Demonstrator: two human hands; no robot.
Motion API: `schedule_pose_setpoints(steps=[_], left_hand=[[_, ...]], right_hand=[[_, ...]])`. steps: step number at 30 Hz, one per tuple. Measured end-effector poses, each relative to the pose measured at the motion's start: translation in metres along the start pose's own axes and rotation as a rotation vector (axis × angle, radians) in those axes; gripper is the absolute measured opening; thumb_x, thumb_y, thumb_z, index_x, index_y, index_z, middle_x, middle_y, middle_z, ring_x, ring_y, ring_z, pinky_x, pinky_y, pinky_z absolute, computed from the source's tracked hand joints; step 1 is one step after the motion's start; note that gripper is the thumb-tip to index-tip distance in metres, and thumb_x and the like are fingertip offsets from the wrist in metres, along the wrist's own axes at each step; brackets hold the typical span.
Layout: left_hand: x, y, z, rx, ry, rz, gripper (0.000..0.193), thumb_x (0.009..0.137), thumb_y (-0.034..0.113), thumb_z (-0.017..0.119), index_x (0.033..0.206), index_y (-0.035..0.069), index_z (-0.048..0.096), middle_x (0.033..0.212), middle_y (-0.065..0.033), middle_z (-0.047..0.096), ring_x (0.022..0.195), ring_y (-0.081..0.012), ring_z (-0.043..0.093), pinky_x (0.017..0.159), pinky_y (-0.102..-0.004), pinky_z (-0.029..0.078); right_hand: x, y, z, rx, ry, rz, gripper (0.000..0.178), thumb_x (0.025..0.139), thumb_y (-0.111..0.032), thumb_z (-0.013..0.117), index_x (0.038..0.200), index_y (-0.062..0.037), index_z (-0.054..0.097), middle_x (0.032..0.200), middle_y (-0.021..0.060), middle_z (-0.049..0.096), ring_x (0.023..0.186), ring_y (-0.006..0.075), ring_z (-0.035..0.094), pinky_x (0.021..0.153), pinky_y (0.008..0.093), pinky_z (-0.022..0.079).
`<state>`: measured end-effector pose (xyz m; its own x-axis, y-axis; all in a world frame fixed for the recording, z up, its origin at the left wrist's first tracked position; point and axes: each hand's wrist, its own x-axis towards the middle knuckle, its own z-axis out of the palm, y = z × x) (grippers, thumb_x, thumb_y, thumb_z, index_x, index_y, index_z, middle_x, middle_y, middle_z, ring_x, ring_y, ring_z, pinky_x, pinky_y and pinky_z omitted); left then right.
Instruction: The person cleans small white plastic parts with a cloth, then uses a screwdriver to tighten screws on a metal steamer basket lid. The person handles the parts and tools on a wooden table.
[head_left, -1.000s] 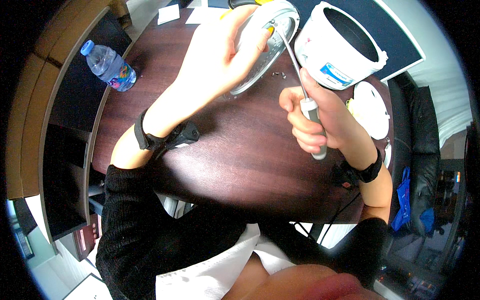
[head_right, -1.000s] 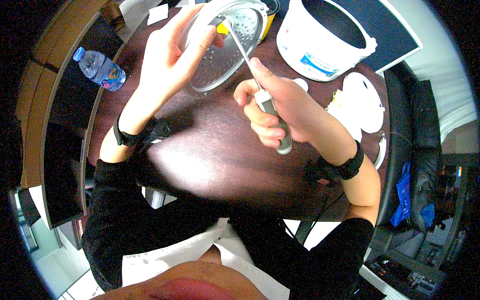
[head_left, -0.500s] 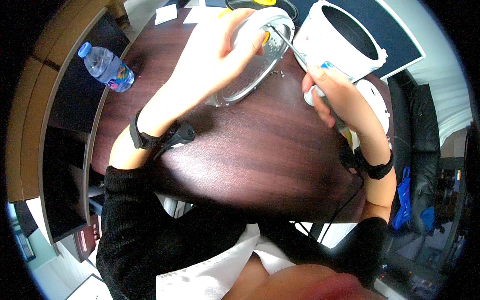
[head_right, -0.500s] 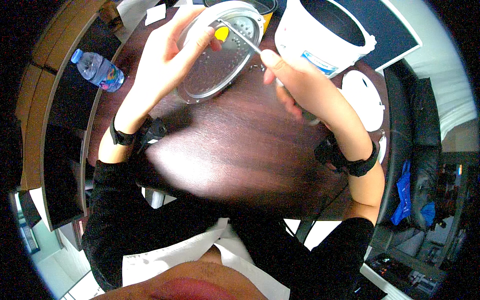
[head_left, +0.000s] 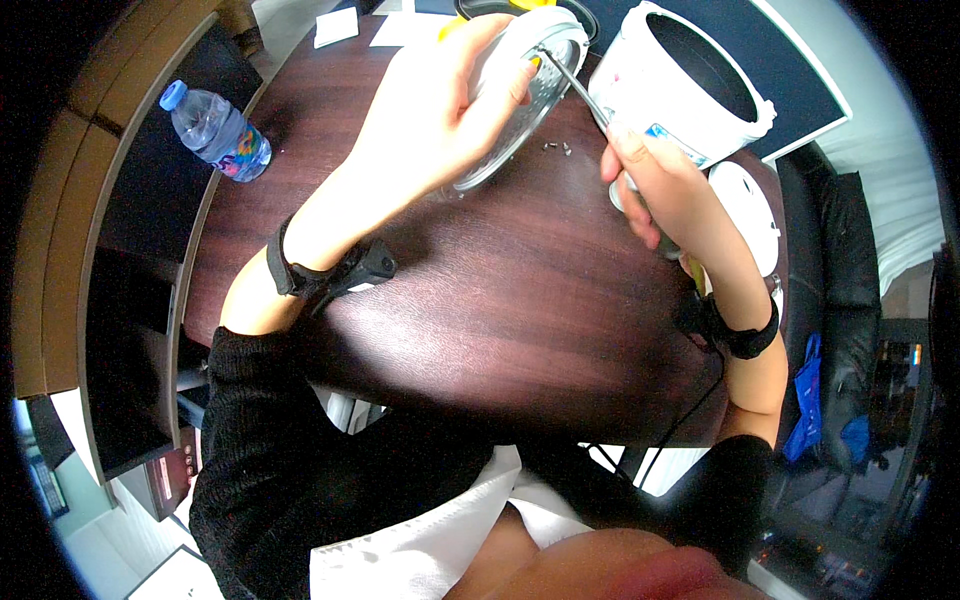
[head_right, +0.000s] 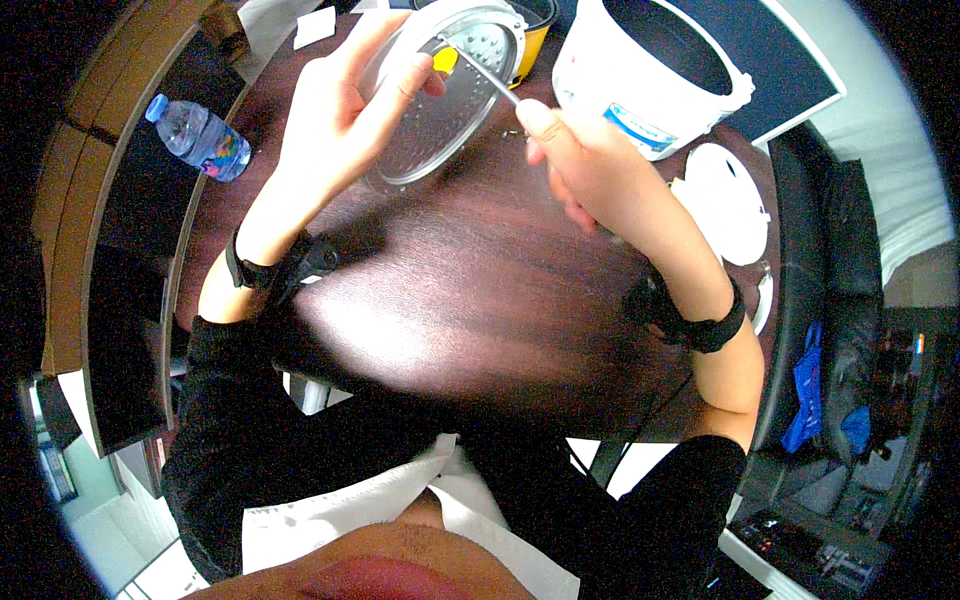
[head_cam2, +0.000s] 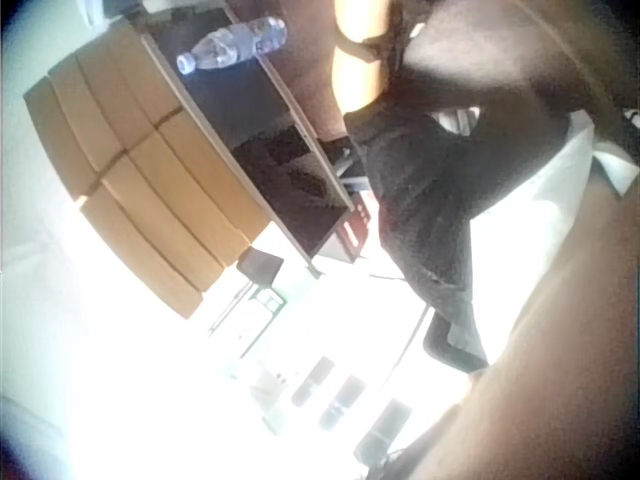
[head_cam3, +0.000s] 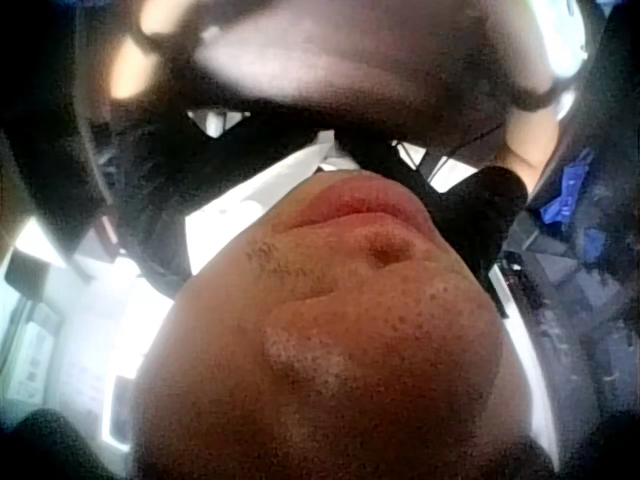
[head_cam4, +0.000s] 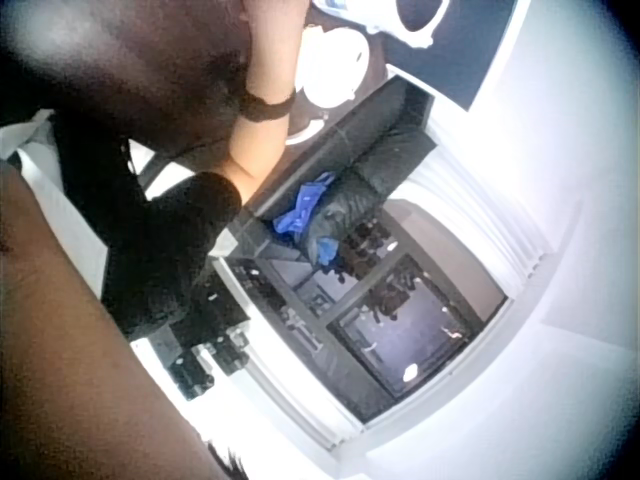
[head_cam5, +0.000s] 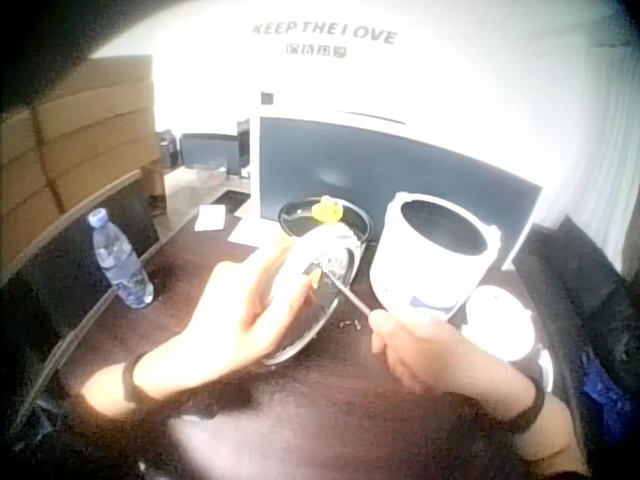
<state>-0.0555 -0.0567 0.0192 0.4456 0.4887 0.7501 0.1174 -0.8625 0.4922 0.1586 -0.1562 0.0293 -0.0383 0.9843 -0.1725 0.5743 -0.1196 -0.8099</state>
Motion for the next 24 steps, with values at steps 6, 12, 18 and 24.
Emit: schedule_pose_setpoints(steps=[6,12,18,24], left_hand=[[-0.008,-0.017,0.006,0.153,-0.067,0.001,0.034,0.091,0.025,0.057,0.115,0.000,0.057,0.081,-0.0136,0.067,0.077,-0.0260,0.068,0.071,-0.0337,0.051],[-0.005,-0.010,0.005,0.008,-0.088,-0.099,0.039,0.090,0.027,0.059,0.114,-0.003,0.058,0.081,-0.0164,0.068,0.069,-0.0264,0.068,0.062,-0.0327,0.051],[-0.006,-0.012,0.011,-0.069,-0.006,-0.048,0.039,0.091,0.027,0.059,0.116,-0.003,0.057,0.076,-0.0119,0.069,0.064,-0.0204,0.066,0.059,-0.0301,0.050],[-0.002,0.000,0.001,-0.115,-0.038,-0.114,0.037,0.091,0.023,0.057,0.117,-0.003,0.055,0.078,-0.0145,0.068,0.067,-0.0231,0.068,0.060,-0.0308,0.051]], right_hand=[[0.000,-0.002,-0.013,-1.217,0.673,-0.583,0.037,0.086,-0.041,0.062,0.077,-0.0061,0.055,0.055,0.0076,0.056,0.047,0.0230,0.058,0.043,0.0324,0.045],[0.002,0.009,-0.010,-0.159,0.145,-0.168,0.046,0.096,-0.046,0.046,0.079,-0.0035,0.052,0.050,0.0061,0.046,0.037,0.0131,0.047,0.036,0.0282,0.039],[-0.012,-0.007,0.003,0.758,-0.473,0.271,0.053,0.098,-0.055,0.031,0.084,-0.0065,0.046,0.049,-0.0031,0.035,0.032,0.0087,0.036,0.031,0.0244,0.033],[-0.010,-0.007,0.007,0.821,-0.523,0.251,0.053,0.098,-0.056,0.031,0.083,-0.0080,0.047,0.049,-0.0030,0.036,0.032,0.0091,0.035,0.031,0.0243,0.033]])
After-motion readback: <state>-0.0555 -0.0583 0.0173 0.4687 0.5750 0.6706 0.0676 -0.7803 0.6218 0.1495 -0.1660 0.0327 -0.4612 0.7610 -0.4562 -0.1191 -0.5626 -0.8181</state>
